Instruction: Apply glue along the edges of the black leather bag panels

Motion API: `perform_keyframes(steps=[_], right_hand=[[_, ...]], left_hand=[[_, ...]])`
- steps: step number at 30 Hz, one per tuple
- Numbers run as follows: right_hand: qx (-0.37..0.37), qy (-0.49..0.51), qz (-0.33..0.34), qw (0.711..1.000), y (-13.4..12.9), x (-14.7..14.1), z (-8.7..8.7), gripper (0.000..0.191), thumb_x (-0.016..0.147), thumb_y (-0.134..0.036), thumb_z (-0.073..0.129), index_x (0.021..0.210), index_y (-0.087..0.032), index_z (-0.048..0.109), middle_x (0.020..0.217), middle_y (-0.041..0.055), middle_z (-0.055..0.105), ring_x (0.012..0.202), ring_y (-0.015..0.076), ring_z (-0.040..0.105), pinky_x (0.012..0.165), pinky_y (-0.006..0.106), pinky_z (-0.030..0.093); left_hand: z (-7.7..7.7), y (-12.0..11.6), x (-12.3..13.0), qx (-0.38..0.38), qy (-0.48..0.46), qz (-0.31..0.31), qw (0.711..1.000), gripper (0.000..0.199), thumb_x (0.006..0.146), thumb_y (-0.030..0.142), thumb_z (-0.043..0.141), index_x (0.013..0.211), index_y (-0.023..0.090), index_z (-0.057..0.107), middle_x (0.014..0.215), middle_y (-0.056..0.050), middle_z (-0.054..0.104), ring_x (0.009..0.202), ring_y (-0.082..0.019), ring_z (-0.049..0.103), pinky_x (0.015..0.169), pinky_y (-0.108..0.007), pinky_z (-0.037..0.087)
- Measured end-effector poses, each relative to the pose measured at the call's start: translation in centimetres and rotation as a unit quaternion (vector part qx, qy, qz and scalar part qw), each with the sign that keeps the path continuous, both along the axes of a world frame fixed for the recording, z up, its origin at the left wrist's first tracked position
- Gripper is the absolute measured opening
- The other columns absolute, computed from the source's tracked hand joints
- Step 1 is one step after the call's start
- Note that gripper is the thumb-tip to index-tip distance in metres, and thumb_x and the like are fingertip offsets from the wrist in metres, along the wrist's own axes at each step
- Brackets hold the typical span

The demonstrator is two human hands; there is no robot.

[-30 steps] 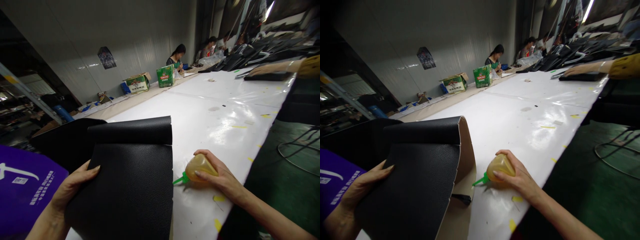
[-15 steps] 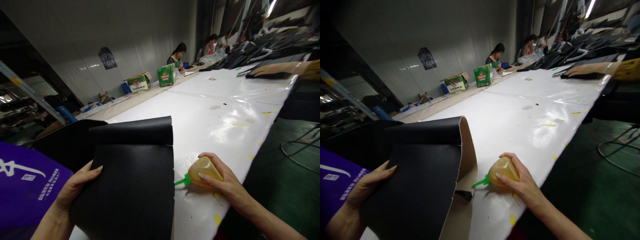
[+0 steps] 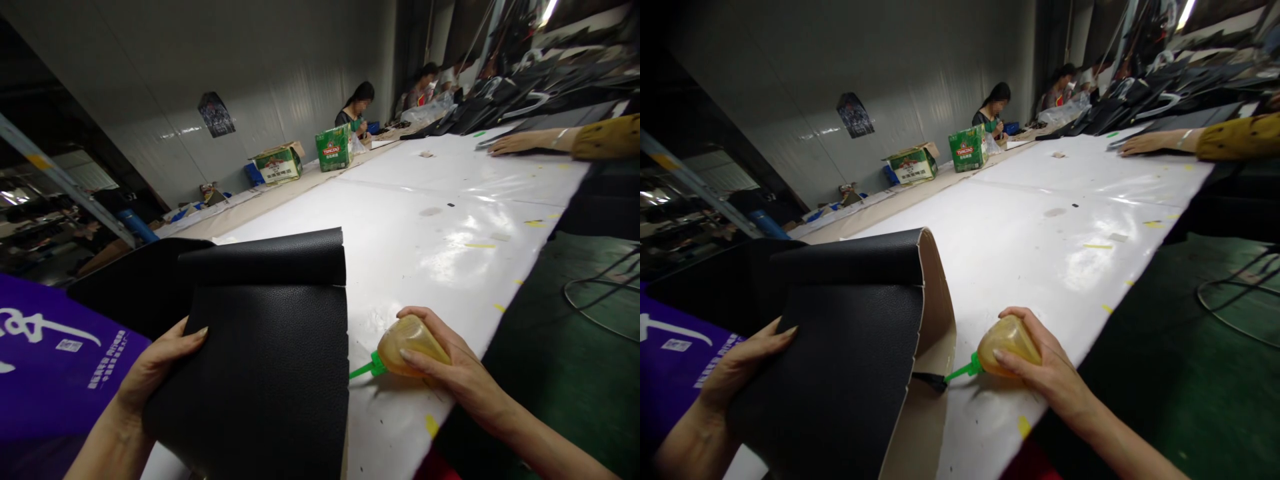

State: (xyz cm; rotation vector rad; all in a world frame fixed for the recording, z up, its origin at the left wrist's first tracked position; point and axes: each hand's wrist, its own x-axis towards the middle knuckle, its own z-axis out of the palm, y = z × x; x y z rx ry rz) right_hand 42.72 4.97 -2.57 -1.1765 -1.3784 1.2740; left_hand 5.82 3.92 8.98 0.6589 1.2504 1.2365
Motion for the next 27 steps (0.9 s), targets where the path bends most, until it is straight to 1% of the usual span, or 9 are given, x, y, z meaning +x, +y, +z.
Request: perform_keyframes(steps=[3,6,9,11,15,18,22,24,27], right_hand=[[0.013,-0.022,-0.003,1.0,0.1,0.2,0.0,0.049,0.079,-0.047,0.068,0.116,-0.028,0.043,0.087,-0.003,0.056,0.078,0.0167,0.055,0.07,0.024,0.044],[0.016,-0.016,-0.013,1.0,0.0,0.3,0.1,0.048,0.079,-0.047,0.067,0.116,-0.028,0.043,0.088,-0.0031,0.056,0.077,0.0165,0.055,0.068,0.024,0.044],[0.01,-0.01,-0.002,1.0,-0.2,0.1,0.3,0.048,0.078,-0.047,0.067,0.115,-0.028,0.043,0.086,-0.0033,0.056,0.075,0.0168,0.055,0.067,0.025,0.044],[0.013,-0.02,0.001,1.0,-0.1,0.1,0.6,0.048,0.077,-0.046,0.067,0.115,-0.027,0.044,0.086,-0.0032,0.057,0.075,0.0174,0.055,0.068,0.025,0.044],[0.018,-0.021,-0.025,0.999,0.3,0.1,0.8,0.048,0.078,-0.047,0.067,0.115,-0.027,0.043,0.088,-0.003,0.057,0.077,0.0172,0.056,0.069,0.025,0.044],[0.02,-0.013,-0.039,0.999,0.4,-0.1,0.5,0.052,0.077,-0.05,0.068,0.117,-0.028,0.043,0.091,-0.0029,0.056,0.078,0.0167,0.055,0.068,0.024,0.044],[-0.003,-0.02,-0.045,0.999,-0.5,-0.5,-0.4,0.05,0.078,-0.052,0.068,0.115,-0.029,0.044,0.094,-0.0026,0.056,0.081,0.0169,0.055,0.071,0.023,0.044],[-0.026,0.004,-0.05,0.998,-1.2,-0.7,-0.8,0.048,0.079,-0.052,0.067,0.115,-0.03,0.045,0.095,-0.0024,0.058,0.083,0.0175,0.056,0.072,0.023,0.045],[-0.048,0.053,-0.074,0.995,-2.2,-0.7,-1.3,0.047,0.08,-0.05,0.067,0.117,-0.03,0.045,0.095,-0.0016,0.061,0.084,0.0184,0.057,0.072,0.023,0.045]], left_hand=[[0.3,0.1,0.4,-0.002,-0.004,0.012,1.0,0.049,0.052,0.008,0.083,0.098,0.021,0.072,0.075,-0.006,0.077,0.06,-0.024,0.073,0.055,-0.03,0.061],[0.5,0.1,0.8,-0.001,0.004,0.021,1.0,0.048,0.052,0.008,0.084,0.096,0.02,0.072,0.075,-0.006,0.077,0.061,-0.025,0.073,0.055,-0.03,0.061],[0.6,0.2,1.0,0.0,0.005,0.025,1.0,0.049,0.051,0.009,0.084,0.097,0.02,0.072,0.076,-0.006,0.077,0.061,-0.026,0.073,0.055,-0.032,0.061],[0.8,0.2,1.2,-0.001,0.004,0.028,1.0,0.05,0.05,0.009,0.085,0.097,0.02,0.072,0.074,-0.006,0.077,0.06,-0.025,0.072,0.054,-0.03,0.061],[1.0,0.0,1.3,-0.002,0.006,0.029,1.0,0.049,0.05,0.009,0.085,0.095,0.021,0.072,0.074,-0.005,0.077,0.06,-0.024,0.072,0.054,-0.028,0.06],[0.9,0.0,1.1,0.004,0.004,0.023,1.0,0.049,0.05,0.009,0.084,0.096,0.02,0.072,0.075,-0.006,0.077,0.059,-0.024,0.072,0.053,-0.028,0.06],[0.5,-0.1,0.5,-0.004,0.004,0.02,1.0,0.054,0.051,0.008,0.084,0.102,0.019,0.07,0.081,-0.008,0.077,0.065,-0.027,0.073,0.057,-0.034,0.061],[0.4,-0.1,0.4,-0.004,0.011,0.023,1.0,0.052,0.053,0.009,0.083,0.102,0.02,0.069,0.083,-0.009,0.077,0.067,-0.028,0.073,0.059,-0.035,0.062],[0.3,-0.3,0.3,0.002,0.01,0.028,1.0,0.047,0.053,0.01,0.083,0.098,0.021,0.07,0.078,-0.006,0.077,0.063,-0.025,0.073,0.056,-0.032,0.061]])
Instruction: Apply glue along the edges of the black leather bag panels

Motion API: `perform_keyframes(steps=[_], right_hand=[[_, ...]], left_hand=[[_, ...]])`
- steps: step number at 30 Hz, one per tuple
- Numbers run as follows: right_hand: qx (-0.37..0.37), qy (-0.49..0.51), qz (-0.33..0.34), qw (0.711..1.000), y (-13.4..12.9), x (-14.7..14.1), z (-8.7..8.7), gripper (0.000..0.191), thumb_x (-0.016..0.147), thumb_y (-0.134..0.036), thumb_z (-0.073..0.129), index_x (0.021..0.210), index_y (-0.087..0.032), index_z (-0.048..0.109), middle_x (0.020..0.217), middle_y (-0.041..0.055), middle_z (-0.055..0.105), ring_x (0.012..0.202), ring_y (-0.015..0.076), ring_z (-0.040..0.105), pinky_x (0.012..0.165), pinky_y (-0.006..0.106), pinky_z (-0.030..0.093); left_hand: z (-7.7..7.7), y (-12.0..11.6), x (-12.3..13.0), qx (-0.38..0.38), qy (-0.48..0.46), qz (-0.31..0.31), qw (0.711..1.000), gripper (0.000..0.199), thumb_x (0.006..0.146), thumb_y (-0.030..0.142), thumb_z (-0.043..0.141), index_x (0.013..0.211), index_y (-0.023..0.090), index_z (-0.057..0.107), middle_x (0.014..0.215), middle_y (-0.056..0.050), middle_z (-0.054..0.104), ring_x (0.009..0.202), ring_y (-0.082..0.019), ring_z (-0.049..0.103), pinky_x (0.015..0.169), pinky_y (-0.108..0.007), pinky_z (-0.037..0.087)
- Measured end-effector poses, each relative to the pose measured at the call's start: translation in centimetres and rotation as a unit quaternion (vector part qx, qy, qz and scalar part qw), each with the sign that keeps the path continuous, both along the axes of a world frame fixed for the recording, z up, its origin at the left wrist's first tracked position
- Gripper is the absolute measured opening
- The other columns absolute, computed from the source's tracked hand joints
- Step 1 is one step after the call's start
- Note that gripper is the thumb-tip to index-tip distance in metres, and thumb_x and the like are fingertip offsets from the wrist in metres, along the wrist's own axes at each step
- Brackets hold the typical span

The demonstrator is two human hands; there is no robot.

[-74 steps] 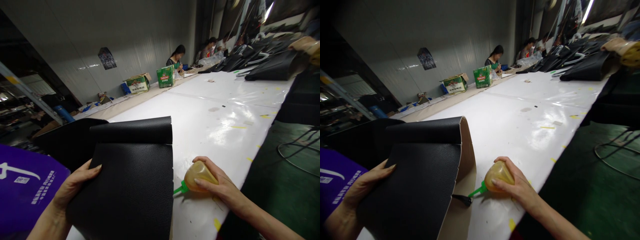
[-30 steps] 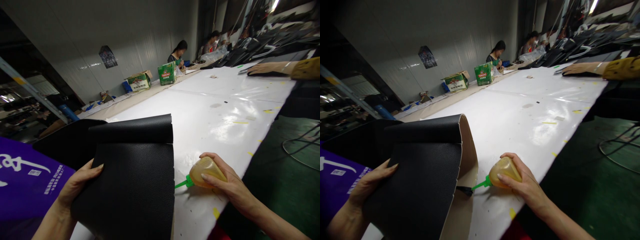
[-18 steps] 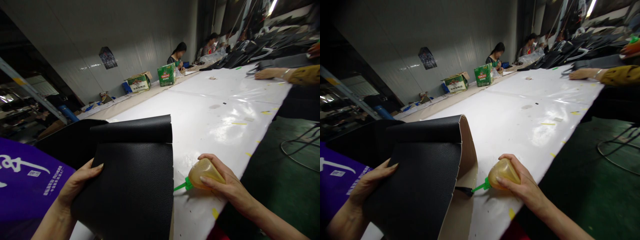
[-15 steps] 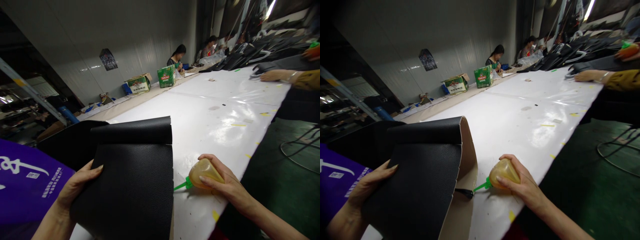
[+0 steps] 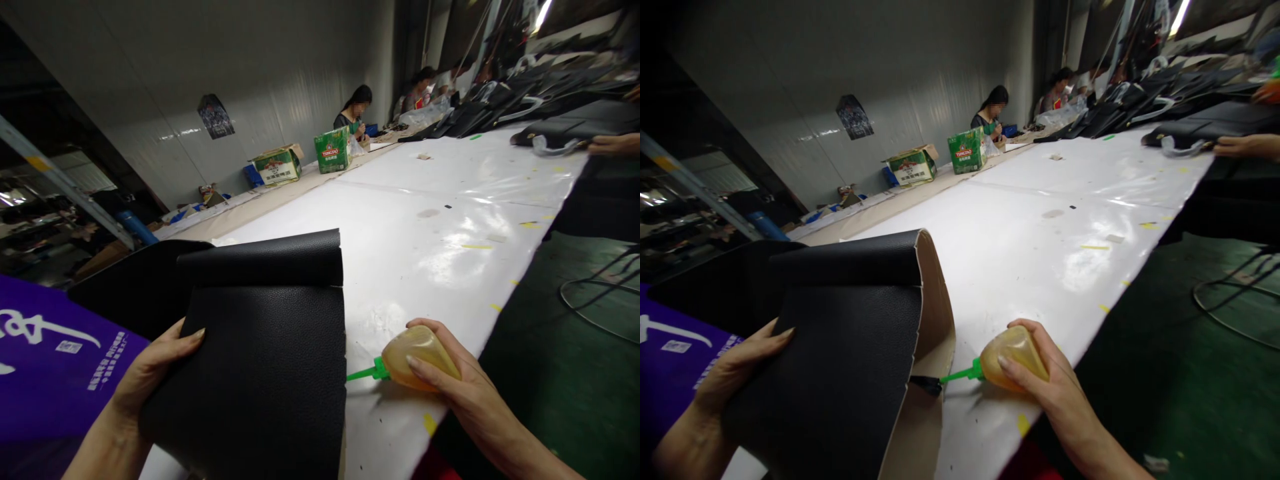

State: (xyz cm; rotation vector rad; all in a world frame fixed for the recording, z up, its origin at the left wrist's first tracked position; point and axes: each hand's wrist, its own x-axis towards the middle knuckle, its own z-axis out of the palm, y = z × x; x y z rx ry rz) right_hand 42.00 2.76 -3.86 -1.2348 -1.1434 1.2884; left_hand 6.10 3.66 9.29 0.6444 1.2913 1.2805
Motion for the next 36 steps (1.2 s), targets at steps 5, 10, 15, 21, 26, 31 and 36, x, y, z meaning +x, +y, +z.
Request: perform_keyframes(steps=[5,10,15,21,26,31,36], right_hand=[[0.011,0.0,-0.033,0.999,-0.8,0.0,-0.3,0.048,0.08,-0.047,0.067,0.118,-0.026,0.048,0.095,0.0014,0.061,0.084,0.0206,0.058,0.071,0.026,0.047],[0.017,-0.012,0.015,1.0,-1.1,0.0,0.1,0.048,0.079,-0.048,0.069,0.116,-0.027,0.047,0.097,0.0008,0.06,0.085,0.0207,0.058,0.073,0.026,0.046],[0.013,0.011,-0.013,1.0,-0.8,0.3,0.2,0.047,0.081,-0.048,0.067,0.118,-0.029,0.044,0.091,-0.0012,0.06,0.083,0.0189,0.056,0.072,0.024,0.045],[0.038,-0.05,0.015,0.998,-1.1,0.2,-0.1,0.05,0.08,-0.05,0.066,0.118,-0.028,0.044,0.1,0.0002,0.058,0.088,0.0203,0.057,0.074,0.025,0.046],[0.051,-0.033,0.004,0.998,-1.3,0.2,0.5,0.049,0.081,-0.049,0.066,0.119,-0.028,0.043,0.096,-0.0001,0.057,0.082,0.0186,0.056,0.071,0.024,0.047],[0.054,-0.062,-0.011,0.997,-0.9,-0.2,0.7,0.049,0.08,-0.05,0.066,0.118,-0.028,0.043,0.091,-0.0003,0.059,0.08,0.0198,0.057,0.07,0.026,0.047],[0.061,-0.075,0.012,0.995,-1.4,0.1,0.3,0.05,0.079,-0.051,0.067,0.117,-0.028,0.045,0.101,0.0004,0.057,0.086,0.0203,0.057,0.073,0.025,0.047]], left_hand=[[0.1,-0.2,0.1,0.008,-0.001,0.01,1.0,0.049,0.051,0.009,0.084,0.097,0.02,0.072,0.073,-0.004,0.077,0.06,-0.024,0.073,0.055,-0.029,0.061],[0.3,-0.4,0.5,0.006,0.008,0.024,1.0,0.045,0.048,0.009,0.086,0.09,0.018,0.073,0.074,-0.006,0.077,0.06,-0.025,0.072,0.054,-0.028,0.061],[0.4,-0.7,0.9,0.002,0.013,0.019,1.0,0.04,0.05,0.012,0.085,0.088,0.016,0.073,0.077,-0.008,0.077,0.066,-0.029,0.073,0.058,-0.031,0.062],[0.2,-0.9,0.9,0.016,0.019,0.021,0.999,0.041,0.052,0.011,0.084,0.091,0.016,0.072,0.076,-0.008,0.077,0.063,-0.027,0.073,0.057,-0.031,0.062],[-0.2,-0.8,0.3,0.013,0.012,0.012,1.0,0.041,0.054,0.012,0.085,0.093,0.018,0.072,0.078,-0.007,0.077,0.065,-0.026,0.073,0.058,-0.028,0.061],[-0.2,-0.8,0.5,0.012,0.002,0.018,1.0,0.042,0.052,0.012,0.085,0.091,0.019,0.073,0.076,-0.005,0.077,0.062,-0.025,0.072,0.057,-0.028,0.061],[-0.2,-0.9,0.5,0.015,0.002,0.011,1.0,0.041,0.052,0.011,0.084,0.091,0.017,0.073,0.076,-0.007,0.077,0.06,-0.025,0.072,0.056,-0.03,0.061]])
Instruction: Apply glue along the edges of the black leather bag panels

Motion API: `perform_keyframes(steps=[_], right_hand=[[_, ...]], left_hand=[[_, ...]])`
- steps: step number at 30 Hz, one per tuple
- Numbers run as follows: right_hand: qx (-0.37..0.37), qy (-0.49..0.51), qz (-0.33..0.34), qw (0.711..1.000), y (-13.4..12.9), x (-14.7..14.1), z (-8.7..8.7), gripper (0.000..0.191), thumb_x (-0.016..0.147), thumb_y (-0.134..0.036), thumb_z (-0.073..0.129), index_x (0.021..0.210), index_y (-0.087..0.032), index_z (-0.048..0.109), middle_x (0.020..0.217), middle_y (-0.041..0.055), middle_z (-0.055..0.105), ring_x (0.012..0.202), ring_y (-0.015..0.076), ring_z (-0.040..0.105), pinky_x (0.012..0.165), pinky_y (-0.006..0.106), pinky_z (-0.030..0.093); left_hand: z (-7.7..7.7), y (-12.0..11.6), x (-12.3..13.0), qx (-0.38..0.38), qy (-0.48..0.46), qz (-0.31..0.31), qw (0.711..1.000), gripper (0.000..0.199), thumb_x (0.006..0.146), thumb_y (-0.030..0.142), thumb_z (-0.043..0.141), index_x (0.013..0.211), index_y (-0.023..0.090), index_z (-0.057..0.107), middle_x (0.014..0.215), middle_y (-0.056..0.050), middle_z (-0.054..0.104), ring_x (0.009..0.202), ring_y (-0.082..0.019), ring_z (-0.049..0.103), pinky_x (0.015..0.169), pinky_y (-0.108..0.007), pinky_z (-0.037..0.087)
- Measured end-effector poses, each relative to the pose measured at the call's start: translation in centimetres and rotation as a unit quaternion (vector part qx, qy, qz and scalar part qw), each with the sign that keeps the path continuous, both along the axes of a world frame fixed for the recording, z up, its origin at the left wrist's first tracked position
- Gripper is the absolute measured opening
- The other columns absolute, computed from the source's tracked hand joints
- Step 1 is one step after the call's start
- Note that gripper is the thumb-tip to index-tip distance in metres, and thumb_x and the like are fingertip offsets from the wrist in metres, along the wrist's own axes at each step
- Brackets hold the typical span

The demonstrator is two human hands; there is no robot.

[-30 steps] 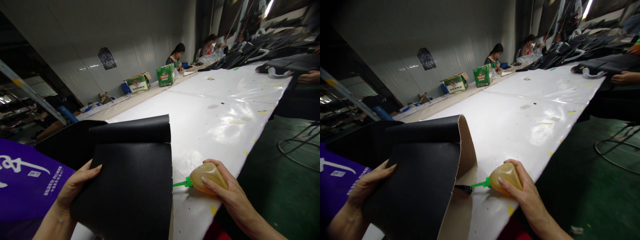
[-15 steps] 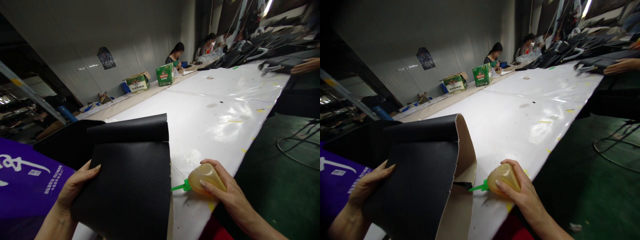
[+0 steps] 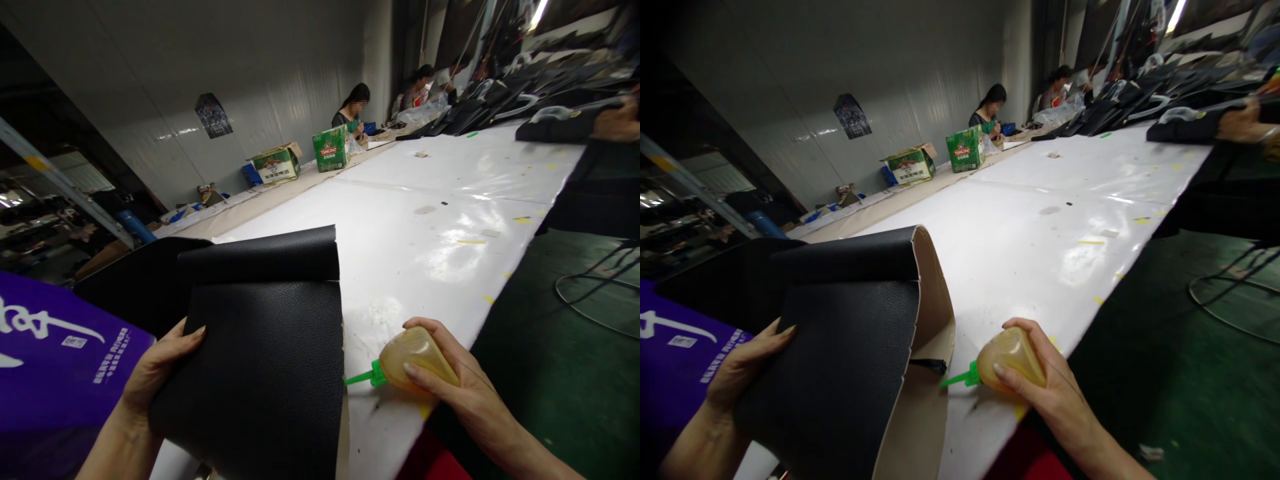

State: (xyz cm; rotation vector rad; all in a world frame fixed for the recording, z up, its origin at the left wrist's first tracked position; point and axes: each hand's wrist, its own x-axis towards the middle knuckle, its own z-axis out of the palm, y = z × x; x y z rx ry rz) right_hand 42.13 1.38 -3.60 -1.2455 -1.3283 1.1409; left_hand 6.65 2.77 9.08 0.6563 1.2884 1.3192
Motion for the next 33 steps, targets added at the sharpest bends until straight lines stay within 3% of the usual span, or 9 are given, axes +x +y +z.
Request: perform_keyframes(steps=[7,18,24,29,33], right_hand=[[-0.006,0.016,-0.041,0.999,0.9,-0.6,0.8,0.05,0.08,-0.052,0.066,0.117,-0.029,0.042,0.092,-0.0009,0.058,0.08,0.0191,0.056,0.071,0.026,0.046],[-0.018,0.013,0.009,1.0,0.2,-0.1,0.7,0.049,0.08,-0.05,0.066,0.118,-0.028,0.044,0.098,-0.0002,0.058,0.085,0.0205,0.057,0.074,0.026,0.045],[-0.001,-0.003,-0.009,1.0,0.1,0.1,0.5,0.048,0.082,-0.051,0.065,0.118,-0.029,0.041,0.096,-0.0013,0.057,0.083,0.0188,0.057,0.073,0.025,0.045],[0.013,-0.054,0.022,0.998,-0.5,0.4,0.8,0.048,0.08,-0.052,0.065,0.116,-0.029,0.044,0.1,-0.0009,0.055,0.082,0.0181,0.056,0.073,0.025,0.046],[0.035,-0.065,-0.006,0.997,-0.4,0.5,0.8,0.048,0.08,-0.052,0.064,0.118,-0.029,0.044,0.106,-0.0003,0.054,0.088,0.0191,0.057,0.077,0.025,0.046]], left_hand=[[0.1,0.0,0.4,-0.002,-0.005,0.016,1.0,0.041,0.049,0.011,0.086,0.087,0.018,0.073,0.074,-0.006,0.077,0.06,-0.025,0.072,0.056,-0.028,0.061],[0.1,0.0,0.4,-0.01,0.009,0.016,1.0,0.039,0.05,0.014,0.086,0.087,0.017,0.073,0.08,-0.01,0.077,0.078,-0.035,0.073,0.065,-0.036,0.062],[-0.1,-0.1,0.2,0.006,-0.004,0.014,1.0,0.038,0.054,0.011,0.083,0.09,0.016,0.073,0.077,-0.009,0.077,0.076,-0.032,0.073,0.064,-0.031,0.062],[-0.1,-0.3,0.0,0.004,-0.001,0.01,1.0,0.039,0.052,0.013,0.085,0.089,0.017,0.074,0.08,-0.009,0.077,0.073,-0.031,0.073,0.06,-0.03,0.062],[-0.1,-0.5,0.2,0.011,-0.005,0.006,1.0,0.037,0.05,0.011,0.085,0.086,0.017,0.075,0.074,-0.007,0.077,0.064,-0.027,0.073,0.057,-0.027,0.061]])
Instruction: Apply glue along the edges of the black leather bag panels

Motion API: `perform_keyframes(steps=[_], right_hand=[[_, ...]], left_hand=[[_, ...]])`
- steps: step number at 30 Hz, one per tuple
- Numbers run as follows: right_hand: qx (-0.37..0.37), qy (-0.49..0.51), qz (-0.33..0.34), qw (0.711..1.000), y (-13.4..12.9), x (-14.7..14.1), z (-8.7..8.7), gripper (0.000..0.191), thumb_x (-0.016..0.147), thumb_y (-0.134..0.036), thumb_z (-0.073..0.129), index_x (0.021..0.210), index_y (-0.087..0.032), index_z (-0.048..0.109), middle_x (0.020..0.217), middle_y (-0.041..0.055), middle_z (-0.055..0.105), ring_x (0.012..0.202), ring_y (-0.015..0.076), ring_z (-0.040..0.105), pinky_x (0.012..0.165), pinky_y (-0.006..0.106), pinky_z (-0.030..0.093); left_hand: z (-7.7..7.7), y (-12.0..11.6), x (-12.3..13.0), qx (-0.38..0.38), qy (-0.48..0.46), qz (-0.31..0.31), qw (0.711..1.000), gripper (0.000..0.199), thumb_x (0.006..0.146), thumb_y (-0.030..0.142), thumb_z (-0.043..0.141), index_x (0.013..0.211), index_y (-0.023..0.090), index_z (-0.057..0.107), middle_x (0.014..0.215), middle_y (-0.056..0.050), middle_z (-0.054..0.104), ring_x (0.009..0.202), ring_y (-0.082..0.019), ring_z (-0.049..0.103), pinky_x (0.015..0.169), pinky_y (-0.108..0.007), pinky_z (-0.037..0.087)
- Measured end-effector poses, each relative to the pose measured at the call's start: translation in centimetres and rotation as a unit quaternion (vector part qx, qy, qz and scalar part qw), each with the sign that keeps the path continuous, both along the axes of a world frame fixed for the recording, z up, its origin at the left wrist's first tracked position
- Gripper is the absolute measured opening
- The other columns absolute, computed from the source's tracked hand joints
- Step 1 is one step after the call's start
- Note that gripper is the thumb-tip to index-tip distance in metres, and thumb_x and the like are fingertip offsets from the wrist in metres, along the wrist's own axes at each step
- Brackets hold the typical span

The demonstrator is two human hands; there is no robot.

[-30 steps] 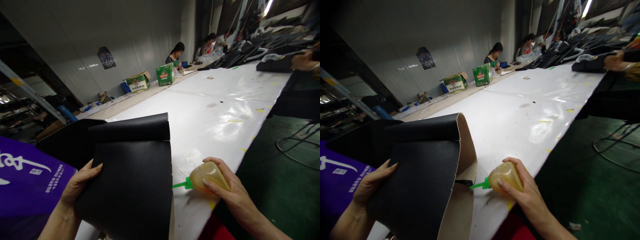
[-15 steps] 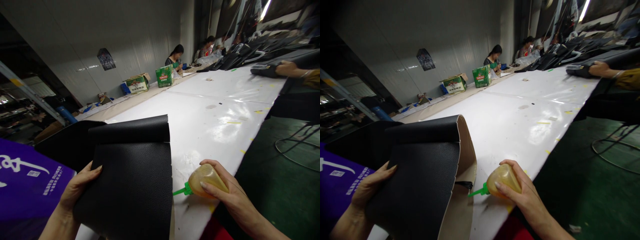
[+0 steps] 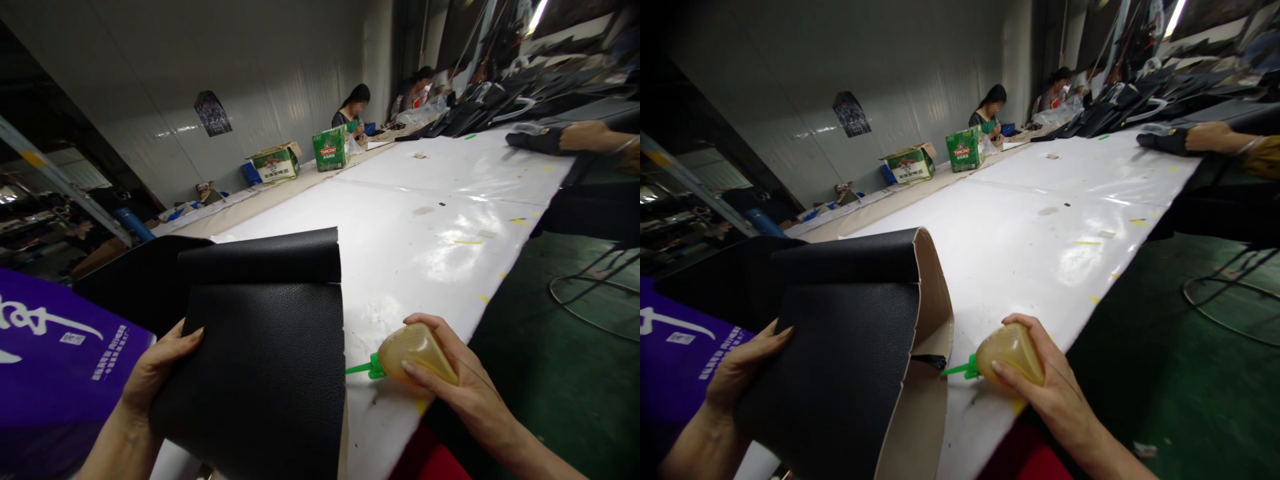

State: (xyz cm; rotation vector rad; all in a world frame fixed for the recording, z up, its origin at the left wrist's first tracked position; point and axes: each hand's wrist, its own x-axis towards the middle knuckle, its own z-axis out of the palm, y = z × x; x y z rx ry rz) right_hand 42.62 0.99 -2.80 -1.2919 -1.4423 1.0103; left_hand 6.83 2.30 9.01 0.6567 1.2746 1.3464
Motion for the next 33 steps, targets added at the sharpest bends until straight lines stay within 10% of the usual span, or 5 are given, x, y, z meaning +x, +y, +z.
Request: perform_keyframes(steps=[33], right_hand=[[0.03,-0.002,0.054,0.998,-0.7,0.4,-0.6,0.043,0.082,-0.045,0.066,0.117,-0.033,0.046,0.107,-0.0021,0.057,0.089,0.0174,0.06,0.074,0.021,0.049]], left_hand=[[-1.1,0.4,-1.0,-0.014,-0.011,-0.005,1.0,0.046,0.046,0.012,0.087,0.09,0.02,0.074,0.076,-0.008,0.077,0.058,-0.026,0.071,0.053,-0.034,0.061]])
